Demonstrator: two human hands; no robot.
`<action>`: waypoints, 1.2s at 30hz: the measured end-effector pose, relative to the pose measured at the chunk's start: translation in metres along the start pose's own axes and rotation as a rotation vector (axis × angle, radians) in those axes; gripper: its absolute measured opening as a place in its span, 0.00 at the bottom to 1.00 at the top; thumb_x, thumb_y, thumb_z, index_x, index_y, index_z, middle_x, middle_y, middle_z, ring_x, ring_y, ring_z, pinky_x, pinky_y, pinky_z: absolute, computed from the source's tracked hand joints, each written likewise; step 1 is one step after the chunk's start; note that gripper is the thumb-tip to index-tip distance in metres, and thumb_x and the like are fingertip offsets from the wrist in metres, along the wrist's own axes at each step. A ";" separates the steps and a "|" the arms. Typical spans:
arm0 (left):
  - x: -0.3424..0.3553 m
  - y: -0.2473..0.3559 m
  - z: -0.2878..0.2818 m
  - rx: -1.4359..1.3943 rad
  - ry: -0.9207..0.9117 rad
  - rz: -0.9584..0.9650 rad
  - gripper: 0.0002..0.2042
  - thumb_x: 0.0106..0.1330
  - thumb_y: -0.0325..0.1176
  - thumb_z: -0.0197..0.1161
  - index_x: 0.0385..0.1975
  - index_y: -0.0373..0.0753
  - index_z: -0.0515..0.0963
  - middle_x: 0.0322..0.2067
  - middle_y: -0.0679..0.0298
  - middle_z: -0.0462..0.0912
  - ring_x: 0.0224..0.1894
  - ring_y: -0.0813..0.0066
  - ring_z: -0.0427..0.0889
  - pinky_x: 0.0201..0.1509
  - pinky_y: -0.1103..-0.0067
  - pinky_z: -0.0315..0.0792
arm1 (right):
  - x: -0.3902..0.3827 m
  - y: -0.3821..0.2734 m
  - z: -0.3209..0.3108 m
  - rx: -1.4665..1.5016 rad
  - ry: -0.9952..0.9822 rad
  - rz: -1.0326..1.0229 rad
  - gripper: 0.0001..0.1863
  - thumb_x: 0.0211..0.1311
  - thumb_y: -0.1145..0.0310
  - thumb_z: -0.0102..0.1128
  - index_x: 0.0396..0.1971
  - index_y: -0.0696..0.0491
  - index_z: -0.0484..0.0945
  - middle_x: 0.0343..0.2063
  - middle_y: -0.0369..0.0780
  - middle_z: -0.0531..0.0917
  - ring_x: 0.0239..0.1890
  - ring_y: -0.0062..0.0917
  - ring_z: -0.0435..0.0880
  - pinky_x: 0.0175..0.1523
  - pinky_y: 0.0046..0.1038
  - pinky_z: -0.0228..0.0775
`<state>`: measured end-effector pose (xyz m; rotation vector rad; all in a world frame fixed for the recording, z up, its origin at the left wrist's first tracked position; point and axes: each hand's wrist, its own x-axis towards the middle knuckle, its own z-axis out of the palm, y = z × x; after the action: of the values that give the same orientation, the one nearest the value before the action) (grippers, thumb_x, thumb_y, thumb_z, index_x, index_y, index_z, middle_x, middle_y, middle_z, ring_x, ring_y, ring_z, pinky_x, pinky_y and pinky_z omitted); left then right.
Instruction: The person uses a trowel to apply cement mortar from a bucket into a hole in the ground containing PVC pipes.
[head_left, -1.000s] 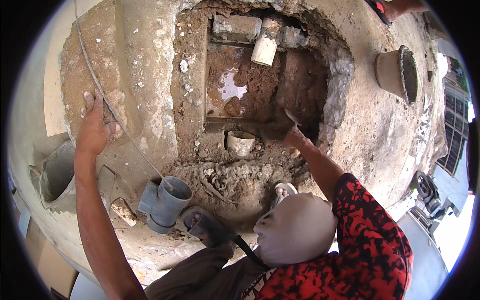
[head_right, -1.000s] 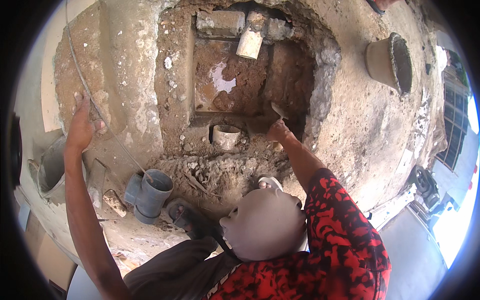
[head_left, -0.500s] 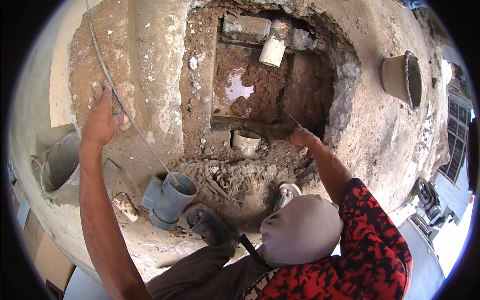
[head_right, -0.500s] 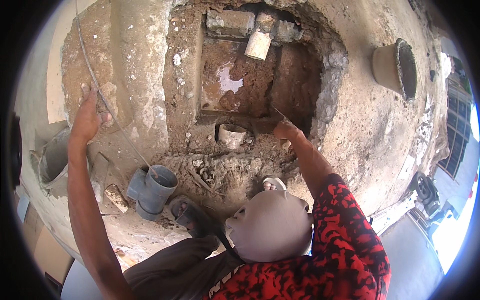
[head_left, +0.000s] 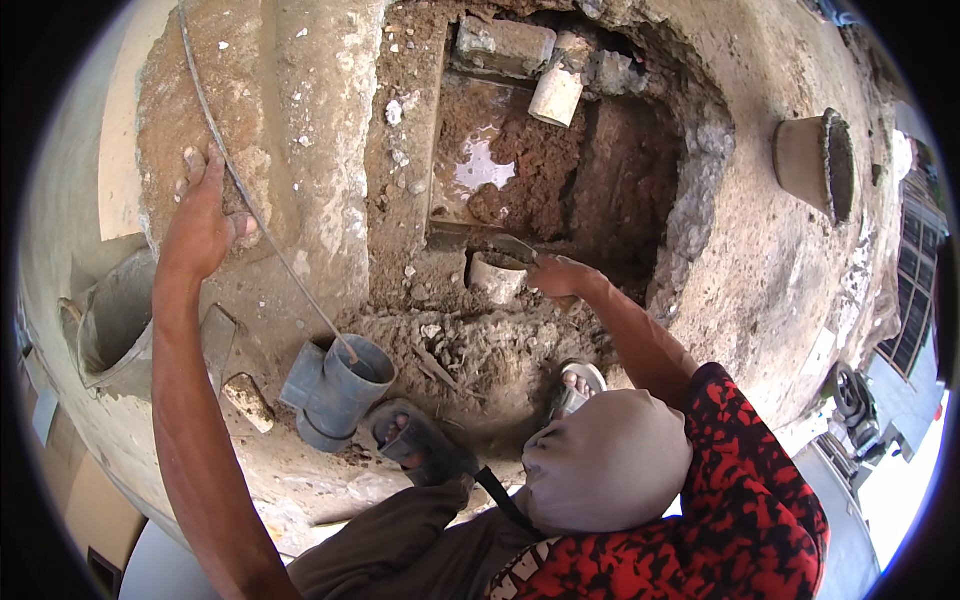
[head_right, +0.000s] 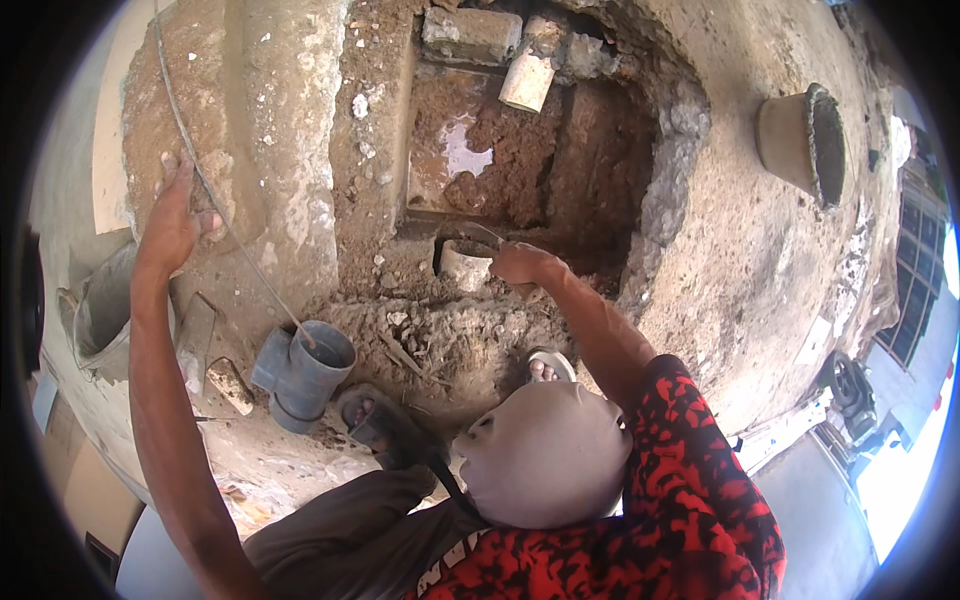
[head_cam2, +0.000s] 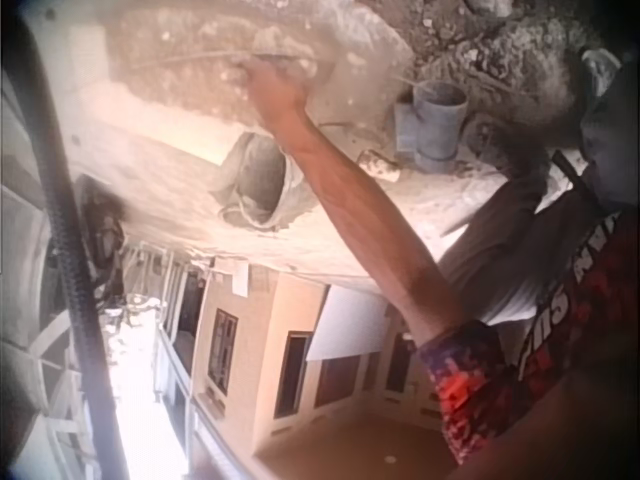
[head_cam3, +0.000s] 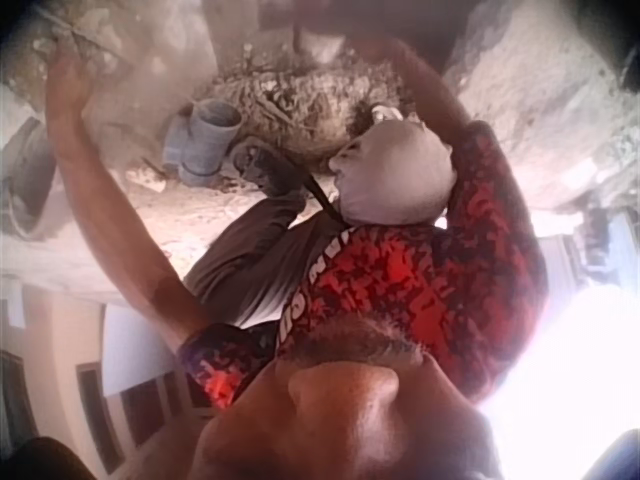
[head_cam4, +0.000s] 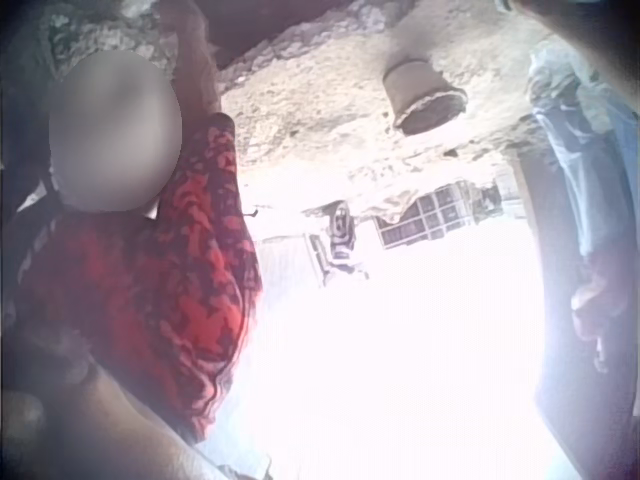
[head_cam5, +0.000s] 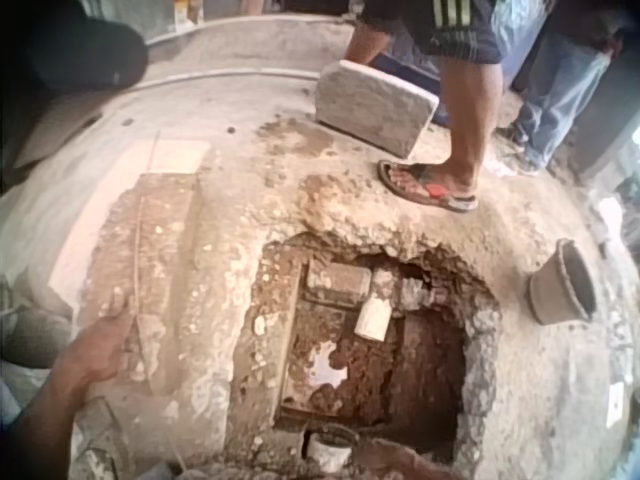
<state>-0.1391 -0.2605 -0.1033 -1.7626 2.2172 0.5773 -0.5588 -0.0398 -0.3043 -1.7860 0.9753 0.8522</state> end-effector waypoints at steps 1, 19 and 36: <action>-0.004 -0.004 0.000 0.013 -0.004 0.002 0.44 0.45 0.26 0.67 0.65 0.32 0.51 0.66 0.43 0.46 0.71 0.55 0.40 0.71 0.72 0.42 | -0.001 -0.011 -0.008 0.092 0.077 0.026 0.13 0.51 0.70 0.51 0.31 0.60 0.82 0.39 0.50 0.81 0.42 0.42 0.81 0.45 0.37 0.74; 0.011 -0.001 0.003 -0.092 -0.030 -0.014 0.46 0.43 0.30 0.70 0.64 0.31 0.52 0.66 0.44 0.46 0.70 0.56 0.41 0.71 0.74 0.43 | -0.015 0.046 0.022 0.091 0.160 0.257 0.16 0.57 0.68 0.50 0.42 0.58 0.79 0.44 0.48 0.80 0.46 0.36 0.81 0.41 0.34 0.77; -0.186 0.051 -0.045 -0.008 0.108 0.004 0.29 0.61 0.35 0.60 0.62 0.36 0.60 0.59 0.45 0.64 0.62 0.49 0.62 0.66 0.68 0.56 | -0.068 0.120 0.035 0.036 0.278 0.401 0.15 0.56 0.69 0.50 0.41 0.56 0.81 0.47 0.45 0.80 0.50 0.32 0.79 0.46 0.33 0.76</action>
<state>-0.1428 -0.1091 0.0248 -1.8343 2.2928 0.5036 -0.7002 -0.0238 -0.3042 -1.7335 1.5569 0.8316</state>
